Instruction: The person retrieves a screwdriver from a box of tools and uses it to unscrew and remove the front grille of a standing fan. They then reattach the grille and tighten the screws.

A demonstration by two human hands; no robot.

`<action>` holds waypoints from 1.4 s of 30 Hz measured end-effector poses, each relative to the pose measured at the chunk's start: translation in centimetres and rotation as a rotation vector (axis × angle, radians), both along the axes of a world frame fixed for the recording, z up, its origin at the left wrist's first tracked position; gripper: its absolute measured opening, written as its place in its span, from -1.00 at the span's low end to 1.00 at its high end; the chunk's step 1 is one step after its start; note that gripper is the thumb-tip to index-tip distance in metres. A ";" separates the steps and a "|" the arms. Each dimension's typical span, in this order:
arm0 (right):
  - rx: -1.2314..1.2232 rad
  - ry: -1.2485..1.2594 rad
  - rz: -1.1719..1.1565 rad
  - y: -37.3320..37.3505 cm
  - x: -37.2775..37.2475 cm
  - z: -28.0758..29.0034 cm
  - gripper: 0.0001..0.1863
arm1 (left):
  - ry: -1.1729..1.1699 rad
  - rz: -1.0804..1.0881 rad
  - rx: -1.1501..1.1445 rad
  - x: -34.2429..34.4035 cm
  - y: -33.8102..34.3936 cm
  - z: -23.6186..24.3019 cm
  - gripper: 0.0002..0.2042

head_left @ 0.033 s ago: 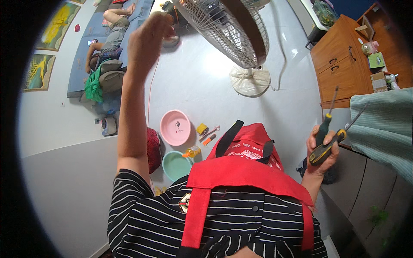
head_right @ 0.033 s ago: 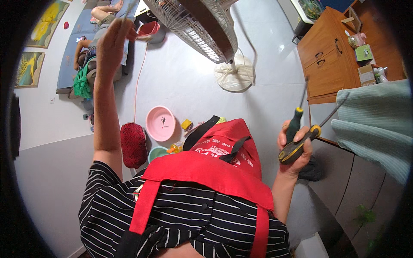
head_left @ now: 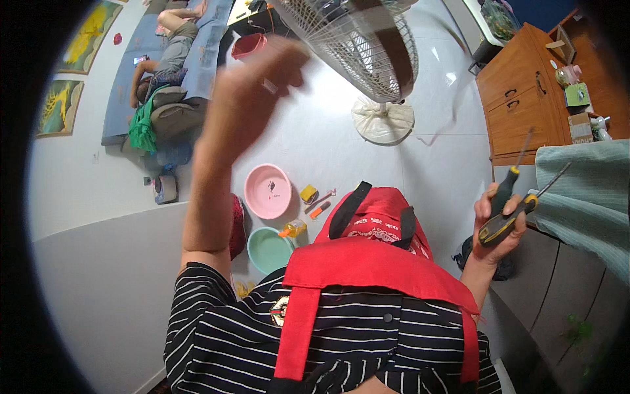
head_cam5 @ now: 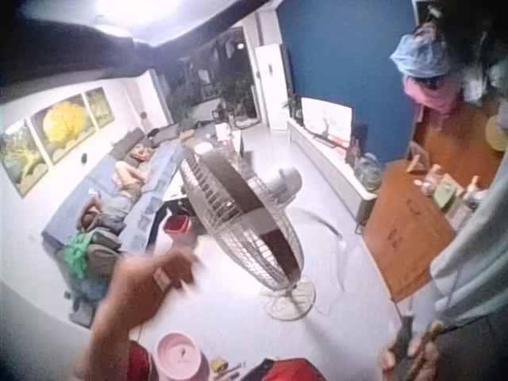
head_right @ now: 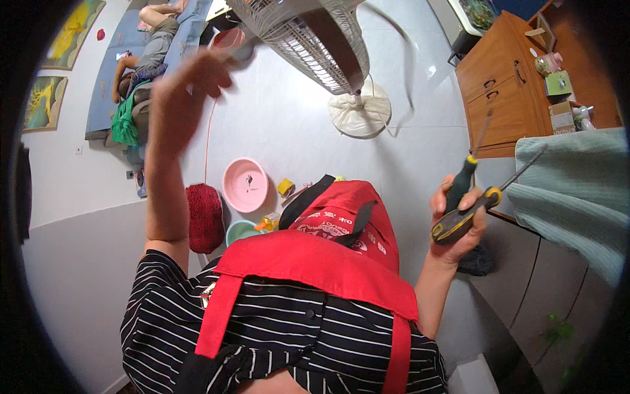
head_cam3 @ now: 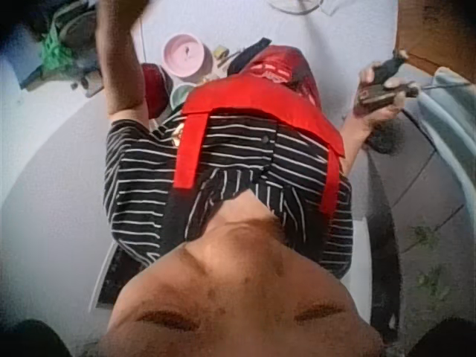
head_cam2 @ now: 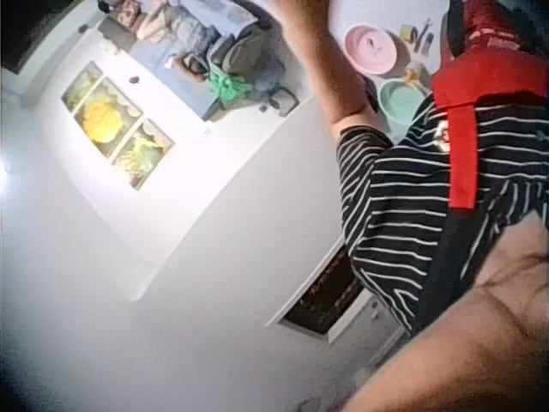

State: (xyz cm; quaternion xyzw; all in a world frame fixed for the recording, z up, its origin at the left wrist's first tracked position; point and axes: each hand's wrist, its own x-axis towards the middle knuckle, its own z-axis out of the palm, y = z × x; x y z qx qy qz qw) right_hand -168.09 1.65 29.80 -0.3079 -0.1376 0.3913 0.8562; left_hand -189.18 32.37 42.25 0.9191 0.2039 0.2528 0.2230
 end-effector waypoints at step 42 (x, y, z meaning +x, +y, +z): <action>-0.476 0.159 0.146 21.3 8.9 -13.0 -0.45 | -0.932 -0.327 -1.953 9.7 12.9 -29.5 -0.49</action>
